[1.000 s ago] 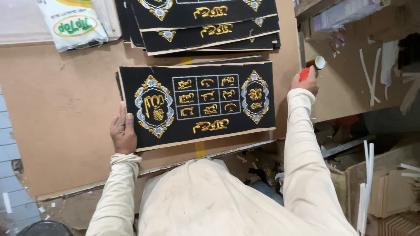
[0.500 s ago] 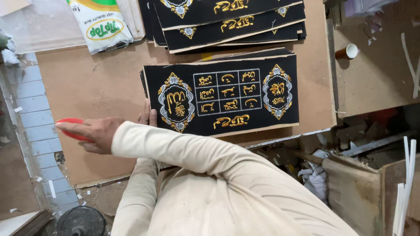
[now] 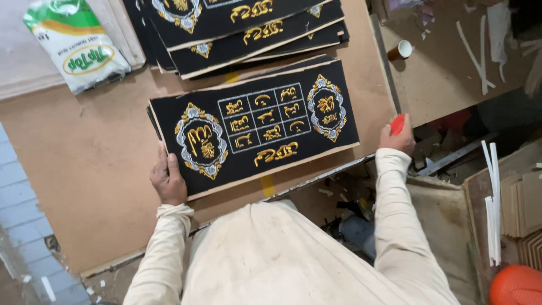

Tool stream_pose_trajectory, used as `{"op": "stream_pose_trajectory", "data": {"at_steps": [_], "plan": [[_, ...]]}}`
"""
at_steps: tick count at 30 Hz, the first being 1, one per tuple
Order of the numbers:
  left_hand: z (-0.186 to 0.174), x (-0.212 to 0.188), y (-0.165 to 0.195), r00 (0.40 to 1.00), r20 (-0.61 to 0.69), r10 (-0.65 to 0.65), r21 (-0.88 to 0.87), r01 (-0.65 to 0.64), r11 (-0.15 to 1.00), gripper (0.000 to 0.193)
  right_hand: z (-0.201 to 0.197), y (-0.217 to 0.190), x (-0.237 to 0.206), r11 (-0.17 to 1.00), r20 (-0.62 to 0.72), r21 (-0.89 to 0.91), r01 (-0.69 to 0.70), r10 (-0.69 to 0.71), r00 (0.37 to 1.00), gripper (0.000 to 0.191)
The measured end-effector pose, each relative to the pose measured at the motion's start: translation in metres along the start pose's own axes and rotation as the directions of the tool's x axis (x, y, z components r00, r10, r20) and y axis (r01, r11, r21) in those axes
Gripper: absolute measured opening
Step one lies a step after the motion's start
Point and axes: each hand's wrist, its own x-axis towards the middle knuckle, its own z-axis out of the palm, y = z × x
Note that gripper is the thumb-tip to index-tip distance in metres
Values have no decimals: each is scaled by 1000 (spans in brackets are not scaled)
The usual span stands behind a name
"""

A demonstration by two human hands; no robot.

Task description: The person holds a red brush and sweeps dust off black boards decorated with gold Arabic calligraphy, working one board at a time on the table. They reposition each board, brush its surface, and stack the finished boards on top of a pile at the edge of the table.

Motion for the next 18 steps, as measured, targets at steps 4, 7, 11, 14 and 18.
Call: {"op": "stream_pose_trajectory", "data": {"at_steps": [4,7,11,14,18], "plan": [[5,-6,-1,1000,-5,-16,120,17,993,41,34,-139,-76,925,195,370,87,-169,966,59],[12,-11,2,1000,1,-2,-20,2,1000,40,43,-239,-152,501,158,826,257,-645,748,59],[22,-16,7,1000,2,21,-148,-21,989,36,46,-243,-183,467,322,837,285,-841,435,57],[26,-21,7,991,-65,-121,-167,109,980,31,46,-160,-139,623,273,768,148,-528,804,59],[23,-24,6,984,-178,-26,57,36,998,15,10,-9,-59,974,63,217,-62,50,997,63]]}}
